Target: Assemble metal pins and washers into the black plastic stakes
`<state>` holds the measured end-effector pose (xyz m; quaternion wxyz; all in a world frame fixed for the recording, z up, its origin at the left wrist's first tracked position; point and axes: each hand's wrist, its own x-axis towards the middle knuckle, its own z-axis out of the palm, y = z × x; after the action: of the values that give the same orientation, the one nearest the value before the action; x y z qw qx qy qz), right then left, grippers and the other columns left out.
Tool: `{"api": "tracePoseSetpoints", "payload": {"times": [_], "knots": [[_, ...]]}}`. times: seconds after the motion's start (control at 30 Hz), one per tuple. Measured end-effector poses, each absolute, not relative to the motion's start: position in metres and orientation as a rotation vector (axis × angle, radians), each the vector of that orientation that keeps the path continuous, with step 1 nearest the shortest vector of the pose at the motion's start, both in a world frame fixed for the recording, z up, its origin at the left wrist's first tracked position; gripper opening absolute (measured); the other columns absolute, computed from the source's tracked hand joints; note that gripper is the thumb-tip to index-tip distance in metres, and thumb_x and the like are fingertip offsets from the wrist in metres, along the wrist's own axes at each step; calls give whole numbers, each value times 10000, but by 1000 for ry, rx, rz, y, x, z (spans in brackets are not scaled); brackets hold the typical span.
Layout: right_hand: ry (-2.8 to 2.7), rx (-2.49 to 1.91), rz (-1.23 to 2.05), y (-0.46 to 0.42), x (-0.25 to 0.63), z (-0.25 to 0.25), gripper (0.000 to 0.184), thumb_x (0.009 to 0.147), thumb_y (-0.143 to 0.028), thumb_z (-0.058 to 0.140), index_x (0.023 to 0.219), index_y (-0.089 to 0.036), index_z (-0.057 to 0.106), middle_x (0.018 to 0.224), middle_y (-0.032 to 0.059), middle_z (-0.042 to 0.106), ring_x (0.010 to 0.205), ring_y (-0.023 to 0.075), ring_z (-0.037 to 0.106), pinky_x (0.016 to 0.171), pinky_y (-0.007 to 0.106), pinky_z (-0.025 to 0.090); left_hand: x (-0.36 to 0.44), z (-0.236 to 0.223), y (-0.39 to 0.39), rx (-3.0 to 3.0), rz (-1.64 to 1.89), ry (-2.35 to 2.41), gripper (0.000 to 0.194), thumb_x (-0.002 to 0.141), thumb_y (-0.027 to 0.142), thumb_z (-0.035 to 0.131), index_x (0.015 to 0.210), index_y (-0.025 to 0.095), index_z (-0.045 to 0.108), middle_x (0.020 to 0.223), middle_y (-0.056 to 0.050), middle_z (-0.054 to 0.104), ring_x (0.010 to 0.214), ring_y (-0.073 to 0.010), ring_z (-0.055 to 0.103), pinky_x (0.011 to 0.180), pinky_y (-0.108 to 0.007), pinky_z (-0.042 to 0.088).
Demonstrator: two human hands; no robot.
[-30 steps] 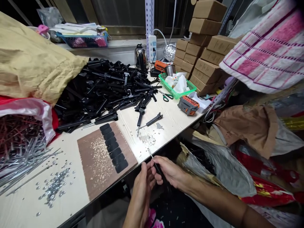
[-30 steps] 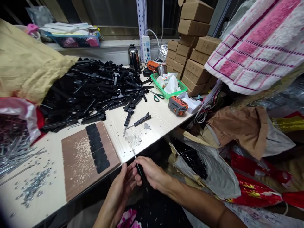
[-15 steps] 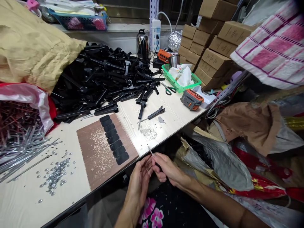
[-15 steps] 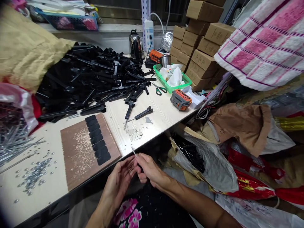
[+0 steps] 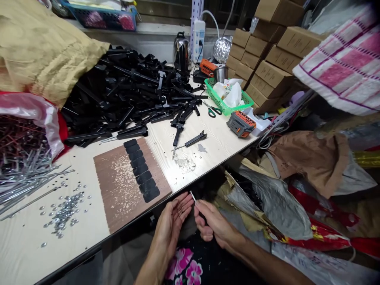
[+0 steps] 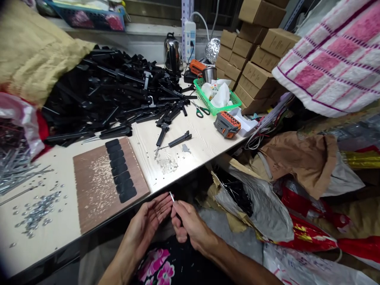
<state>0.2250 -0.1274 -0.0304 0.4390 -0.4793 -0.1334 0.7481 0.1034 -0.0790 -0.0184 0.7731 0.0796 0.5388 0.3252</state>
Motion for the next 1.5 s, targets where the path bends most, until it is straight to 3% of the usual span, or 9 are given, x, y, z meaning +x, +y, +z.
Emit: {"api": "tracePoseSetpoints", "payload": {"times": [0.3, 0.53, 0.63, 0.77, 0.93, 1.03, 1.13, 1.23, 1.5], "knots": [[-472, -1171, 1853, -114, 223, -32, 374, 854, -557, 528, 784, -197, 458, 547, -98, 377, 346, 9, 238, 318, 127, 173, 95, -28, -90, 181, 682, 1205, 320, 847, 186, 474, 1083, 66, 653, 1078, -168, 693, 925, -196, 676, 919, -322, 488], [-550, -1278, 1765, -134, 224, -43, 384, 870, -572, 492, 805, -194, 475, 554, -94, 385, 346, 14, 243, 317, 136, 176, 95, -22, -96, 339, 681, 1115, 352, 850, 354, 579, 1079, 106, 676, 1135, -162, 674, 1066, -224, 620, 979, -337, 430], [-713, -1377, 1612, -127, 219, -43, 406, 872, -570, 490, 783, -175, 510, 544, -85, 409, 340, 19, 289, 321, 151, 208, 104, -13, -97, 394, 737, 1087, 428, 771, 440, 677, 1061, 126, 691, 1082, -135, 692, 1005, -203, 628, 895, -292, 466], [-908, -1489, 1347, -116, 213, -45, 430, 851, -560, 532, 676, -170, 484, 495, -78, 425, 360, 31, 371, 363, 156, 283, 113, -9, -93, 428, 770, 1034, 534, 695, 421, 752, 1133, 132, 651, 811, -54, 699, 641, -118, 612, 646, -240, 499], [-810, -1415, 1562, -106, 209, -43, 481, 813, -633, 524, 695, -170, 470, 559, -56, 484, 374, 37, 398, 353, 165, 308, 117, -20, -83, 378, 773, 1004, 570, 622, 429, 786, 1057, 89, 645, 420, 88, 414, 336, -100, 418, 334, -230, 389], [-729, -1245, 1795, -104, 215, -41, 461, 790, -607, 579, 714, -162, 485, 574, -60, 467, 402, 41, 412, 383, 172, 338, 116, -23, -80, 331, 738, 1027, 492, 636, 401, 775, 1014, 110, 658, 436, 77, 449, 305, -85, 384, 298, -230, 394], [-545, -989, 2120, -99, 226, -38, 416, 797, -588, 582, 797, -183, 491, 559, -83, 432, 392, 55, 408, 393, 187, 353, 115, -20, -76, 268, 787, 1055, 324, 663, 316, 769, 911, 122, 691, 669, -15, 638, 428, -75, 508, 414, -212, 483], [-450, -798, 2296, -96, 230, -37, 342, 862, -535, 521, 812, -200, 474, 522, -98, 395, 346, 42, 332, 369, 168, 300, 115, -19, -76, 223, 845, 1039, 199, 671, 275, 775, 762, 113, 706, 842, -76, 694, 720, -122, 632, 657, -200, 531], [-402, -1175, 2003, -154, 220, -65, 457, 837, -653, 477, 729, -220, 378, 423, -133, 279, 290, 24, 178, 292, 136, 187, 119, -45, -126, 197, 722, 1011, 351, 684, 396, 768, 912, 133, 728, 898, -107, 714, 891, -188, 649, 787, -242, 494]]}}
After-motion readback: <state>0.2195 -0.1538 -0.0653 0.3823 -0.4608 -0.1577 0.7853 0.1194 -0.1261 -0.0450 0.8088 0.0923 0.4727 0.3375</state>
